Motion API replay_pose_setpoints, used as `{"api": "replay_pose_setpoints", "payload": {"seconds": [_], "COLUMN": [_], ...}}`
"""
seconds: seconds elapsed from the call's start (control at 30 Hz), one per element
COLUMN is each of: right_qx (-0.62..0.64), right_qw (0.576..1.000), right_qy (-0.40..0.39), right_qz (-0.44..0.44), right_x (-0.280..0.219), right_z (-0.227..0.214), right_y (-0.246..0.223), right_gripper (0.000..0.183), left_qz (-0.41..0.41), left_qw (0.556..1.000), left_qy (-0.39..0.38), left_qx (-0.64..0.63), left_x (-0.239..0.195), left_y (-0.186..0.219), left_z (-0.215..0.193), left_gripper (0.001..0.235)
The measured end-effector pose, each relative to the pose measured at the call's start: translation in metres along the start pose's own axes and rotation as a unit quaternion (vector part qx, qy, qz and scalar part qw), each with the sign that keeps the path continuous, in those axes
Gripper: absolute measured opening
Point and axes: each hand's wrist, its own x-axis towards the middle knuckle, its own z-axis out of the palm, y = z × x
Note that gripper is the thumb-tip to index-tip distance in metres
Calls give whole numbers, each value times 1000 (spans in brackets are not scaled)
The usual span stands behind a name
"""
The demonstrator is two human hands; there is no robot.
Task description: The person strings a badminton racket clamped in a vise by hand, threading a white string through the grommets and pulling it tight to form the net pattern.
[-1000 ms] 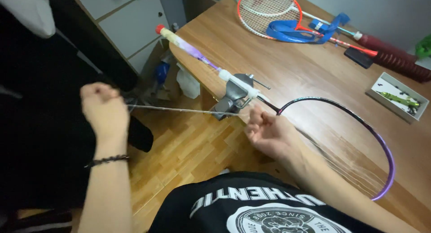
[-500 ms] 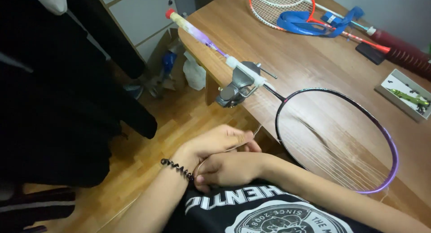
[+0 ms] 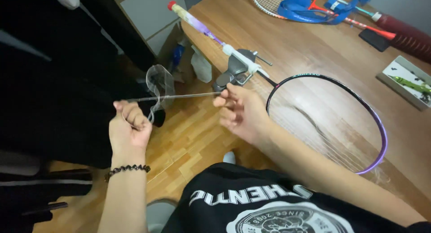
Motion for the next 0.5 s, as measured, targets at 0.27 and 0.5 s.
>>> {"api": "replay_pose_setpoints", "payload": {"seconds": [0.27,0.5], "right_qx": [146,121], "right_qw": [981,992], "right_qy": [118,-14], "right_qz": [52,-10], "right_x": [-8,21], "right_z": [-11,-63], "right_y": [-17,-11], "right_gripper": [44,23], "left_qz": [188,260], "left_qw": [981,432], "left_qy": [48,365], "left_qx": [-22,783], "left_x": [-69,-136], "left_y": [97,121], "left_z": [-65,-93], "left_gripper": [37,31]}}
